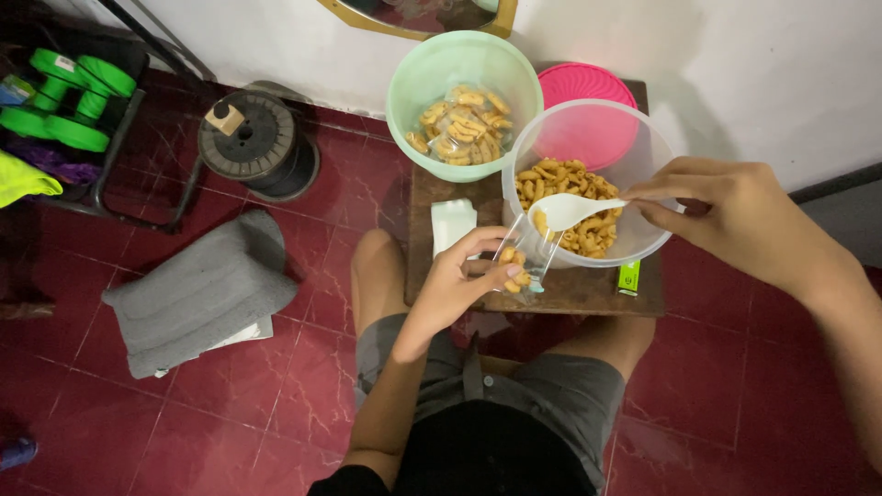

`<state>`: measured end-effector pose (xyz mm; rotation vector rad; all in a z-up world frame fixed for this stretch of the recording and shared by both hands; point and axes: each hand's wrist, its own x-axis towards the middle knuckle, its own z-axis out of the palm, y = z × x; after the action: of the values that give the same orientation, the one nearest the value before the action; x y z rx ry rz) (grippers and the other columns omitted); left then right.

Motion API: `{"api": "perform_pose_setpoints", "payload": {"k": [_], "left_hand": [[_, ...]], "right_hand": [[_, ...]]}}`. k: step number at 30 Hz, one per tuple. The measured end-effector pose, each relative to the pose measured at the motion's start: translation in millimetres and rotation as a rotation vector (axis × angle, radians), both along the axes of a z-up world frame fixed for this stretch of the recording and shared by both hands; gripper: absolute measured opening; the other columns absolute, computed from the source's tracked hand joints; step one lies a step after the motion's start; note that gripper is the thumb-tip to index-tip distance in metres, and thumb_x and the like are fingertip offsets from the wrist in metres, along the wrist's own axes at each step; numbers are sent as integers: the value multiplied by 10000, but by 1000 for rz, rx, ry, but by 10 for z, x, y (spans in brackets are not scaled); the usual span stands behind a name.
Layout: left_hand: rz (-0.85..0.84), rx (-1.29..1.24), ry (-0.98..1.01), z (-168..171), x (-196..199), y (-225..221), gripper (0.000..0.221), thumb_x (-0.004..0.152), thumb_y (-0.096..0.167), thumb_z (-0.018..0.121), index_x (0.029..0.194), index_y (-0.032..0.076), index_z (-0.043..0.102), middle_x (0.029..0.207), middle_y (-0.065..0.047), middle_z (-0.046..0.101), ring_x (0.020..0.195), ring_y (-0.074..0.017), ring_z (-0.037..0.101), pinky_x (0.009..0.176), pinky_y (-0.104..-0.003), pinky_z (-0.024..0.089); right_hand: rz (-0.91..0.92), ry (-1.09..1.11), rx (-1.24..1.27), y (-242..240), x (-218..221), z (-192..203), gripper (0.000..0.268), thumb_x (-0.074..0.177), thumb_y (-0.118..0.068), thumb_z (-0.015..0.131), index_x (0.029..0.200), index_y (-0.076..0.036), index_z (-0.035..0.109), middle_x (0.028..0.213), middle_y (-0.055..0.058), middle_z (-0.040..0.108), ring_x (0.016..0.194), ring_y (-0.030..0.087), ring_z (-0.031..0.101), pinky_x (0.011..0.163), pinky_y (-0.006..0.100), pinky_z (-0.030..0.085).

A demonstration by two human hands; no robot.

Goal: Packaging snacks into small plastic bags and stapling labels to close them

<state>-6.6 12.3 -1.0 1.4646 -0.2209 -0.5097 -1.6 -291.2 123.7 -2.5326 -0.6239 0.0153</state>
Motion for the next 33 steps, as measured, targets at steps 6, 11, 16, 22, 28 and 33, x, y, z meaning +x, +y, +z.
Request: {"api": "perform_pose_setpoints", "payload": {"k": [6,11,16,22,28,33], "left_hand": [[2,14,-11,-32,-5,0,453,877,309,764,1305,229,640,1229,-122,664,958,-138,688,850,-245,559],[-28,-31,-130,-20,1,-2,378,932,301,725,1283,183,652,1246,-64,695,1227,-161,615,1005,-287,511],[-36,-68,-81,-111,10,-11,395,938,247,728,1313,160,637,1238,-73,686,1078,-134,688,909,-241,519],[-46,-67,-100,-24,8,4,382,949,258,720,1312,166,648,1224,-52,685,1114,-143,684,905,-246,514],[-49,-98,-130,-11,11,10,348,965,217,709,1300,145,647,1257,-32,702,1108,-149,697,924,-248,527],[-52,-97,-135,1,19,15,351,955,203,718,1291,132,645,1263,-30,707,1114,-157,700,952,-254,532]], "right_hand": [[54,-66,-54,-12,-22,-13,266,935,-101,687,1192,-93,756,1116,62,739,884,185,724,786,348,531],[197,-205,-162,10,-34,-19,263,948,-71,662,1198,-72,745,1103,74,719,943,244,690,827,399,545],[247,-358,-250,66,-75,40,204,1015,-34,594,1181,-59,710,1123,46,714,940,262,653,764,397,540],[271,-487,-293,78,-42,70,197,1013,29,638,1179,-34,723,1111,78,718,904,281,622,794,401,547],[229,-542,-291,1,-19,37,248,1021,103,660,1198,-50,740,1131,90,732,882,283,605,749,382,542],[225,-509,-249,-78,22,-8,461,900,266,682,1218,-62,742,1155,104,735,904,305,596,731,394,538]]}}
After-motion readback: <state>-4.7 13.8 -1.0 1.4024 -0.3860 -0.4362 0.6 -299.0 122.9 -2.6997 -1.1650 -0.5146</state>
